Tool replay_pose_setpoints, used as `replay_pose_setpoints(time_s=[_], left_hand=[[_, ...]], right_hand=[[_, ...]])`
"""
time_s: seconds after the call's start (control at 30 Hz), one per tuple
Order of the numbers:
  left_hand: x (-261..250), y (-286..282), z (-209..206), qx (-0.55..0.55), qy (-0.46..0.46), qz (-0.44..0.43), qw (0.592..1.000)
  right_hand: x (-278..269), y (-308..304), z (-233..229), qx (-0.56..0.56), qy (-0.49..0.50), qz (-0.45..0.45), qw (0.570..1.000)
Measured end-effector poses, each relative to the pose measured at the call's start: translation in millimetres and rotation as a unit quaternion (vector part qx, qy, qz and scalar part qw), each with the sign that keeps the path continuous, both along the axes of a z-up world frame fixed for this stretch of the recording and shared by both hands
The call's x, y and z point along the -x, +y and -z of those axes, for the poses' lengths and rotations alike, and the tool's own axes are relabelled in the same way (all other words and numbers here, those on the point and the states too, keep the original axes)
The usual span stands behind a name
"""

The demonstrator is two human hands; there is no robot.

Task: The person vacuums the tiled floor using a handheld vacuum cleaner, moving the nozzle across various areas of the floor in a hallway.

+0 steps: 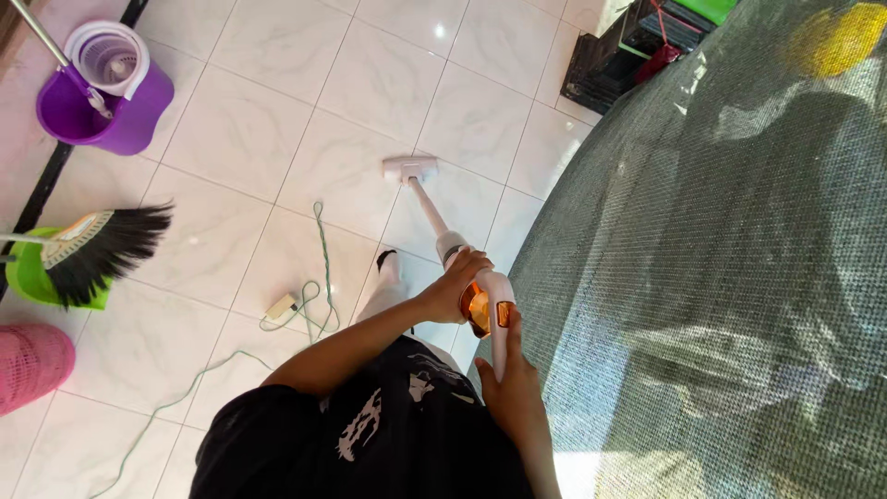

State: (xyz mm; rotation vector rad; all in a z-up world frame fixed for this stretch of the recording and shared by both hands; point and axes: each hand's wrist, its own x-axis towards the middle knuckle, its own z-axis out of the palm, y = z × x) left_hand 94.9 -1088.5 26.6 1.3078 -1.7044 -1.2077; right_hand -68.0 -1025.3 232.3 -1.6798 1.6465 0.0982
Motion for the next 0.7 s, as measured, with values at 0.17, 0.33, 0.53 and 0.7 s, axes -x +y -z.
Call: replay_pose_setpoints(time_s=[0.17,0.33,0.53,0.7], left_hand=[[-21,-62,12,0.012,-0.018,0.024,0.999],[-62,-134,21,0.007,-0.004,0.022,1.0],[-125,-225,40,0.025,-0.033,0.023,0.999],[-155,-286,69,0.032,-0.028,0.015,0.999]], right_hand=[[-17,-53,11,0.032,-0.024,0.004,0.999],[-53,-123,32,0.04,-0.029,-0.006,0.999],[-108,-206,57,0.085,-0.066,-0.028,0.994],[-140,-259,87,0.058,-0.038,-0.005,0.998]])
